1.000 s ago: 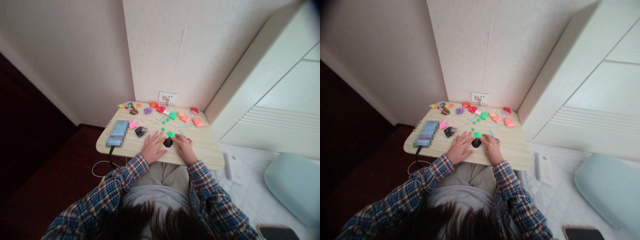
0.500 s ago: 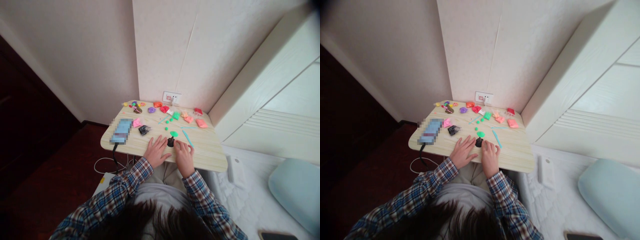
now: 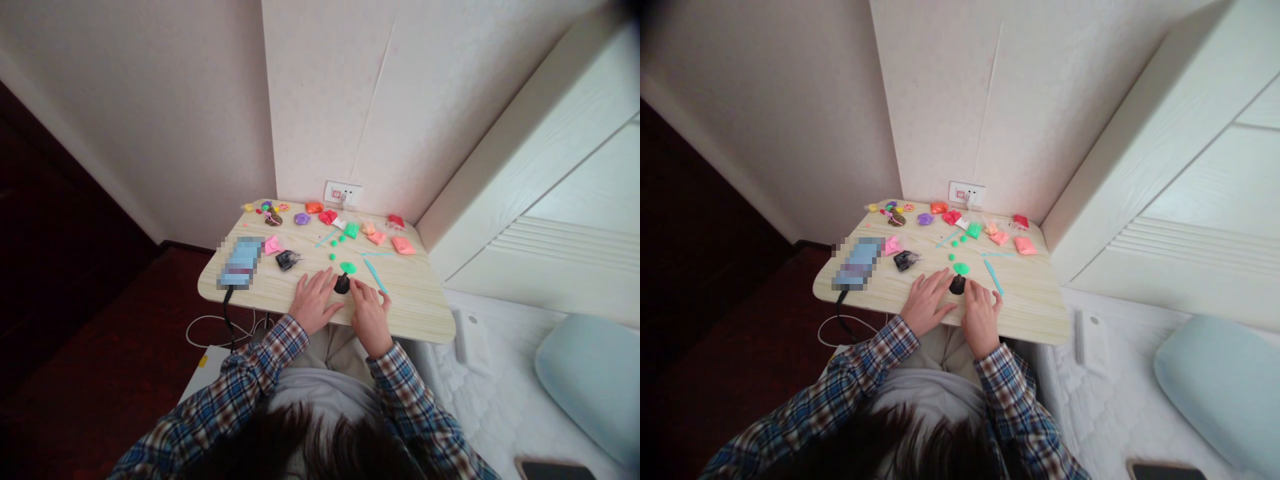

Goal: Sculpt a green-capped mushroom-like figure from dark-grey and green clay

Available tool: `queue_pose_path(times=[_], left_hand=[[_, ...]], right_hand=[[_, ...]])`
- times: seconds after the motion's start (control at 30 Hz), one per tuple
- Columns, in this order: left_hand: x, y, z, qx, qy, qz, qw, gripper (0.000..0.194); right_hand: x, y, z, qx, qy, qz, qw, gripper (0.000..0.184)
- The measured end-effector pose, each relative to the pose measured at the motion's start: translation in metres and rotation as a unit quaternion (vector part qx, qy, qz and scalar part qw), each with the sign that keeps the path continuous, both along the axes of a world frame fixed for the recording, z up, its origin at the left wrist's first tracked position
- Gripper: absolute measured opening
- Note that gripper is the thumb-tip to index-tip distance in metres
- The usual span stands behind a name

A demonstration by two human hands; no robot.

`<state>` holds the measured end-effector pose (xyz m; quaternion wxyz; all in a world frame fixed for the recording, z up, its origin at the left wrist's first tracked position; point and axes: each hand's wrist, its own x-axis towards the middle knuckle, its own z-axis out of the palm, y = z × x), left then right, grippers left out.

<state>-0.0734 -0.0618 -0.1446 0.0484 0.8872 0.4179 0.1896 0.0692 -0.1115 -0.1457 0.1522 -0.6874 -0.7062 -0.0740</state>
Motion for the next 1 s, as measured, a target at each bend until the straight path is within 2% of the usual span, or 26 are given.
queue_pose_path(times=[0.33, 0.47, 0.63, 0.83, 1.0], left_hand=[[0.0, 0.002, -0.001, -0.007, -0.014, 0.002, 1.0, 0.056], [-0.001, 0.005, 0.002, -0.012, -0.009, -0.004, 1.0, 0.052], [-0.004, 0.015, 0.006, -0.018, -0.018, -0.03, 0.999, 0.052], [-0.009, 0.027, 0.008, -0.034, -0.014, -0.058, 0.998, 0.047], [-0.007, 0.028, 0.008, -0.039, -0.019, -0.06, 0.997, 0.048]], right_hand=[[0.011, 0.009, 0.003, 0.014, 0.033, 0.017, 0.999, 0.062], [0.011, 0.01, -0.001, 0.017, 0.056, 0.027, 0.998, 0.06], [0.021, 0.019, -0.007, 0.014, 0.09, 0.025, 0.996, 0.068], [0.046, 0.033, -0.009, -0.01, 0.11, 0.063, 0.992, 0.071], [0.047, 0.036, -0.009, -0.003, 0.164, 0.089, 0.982, 0.07]])
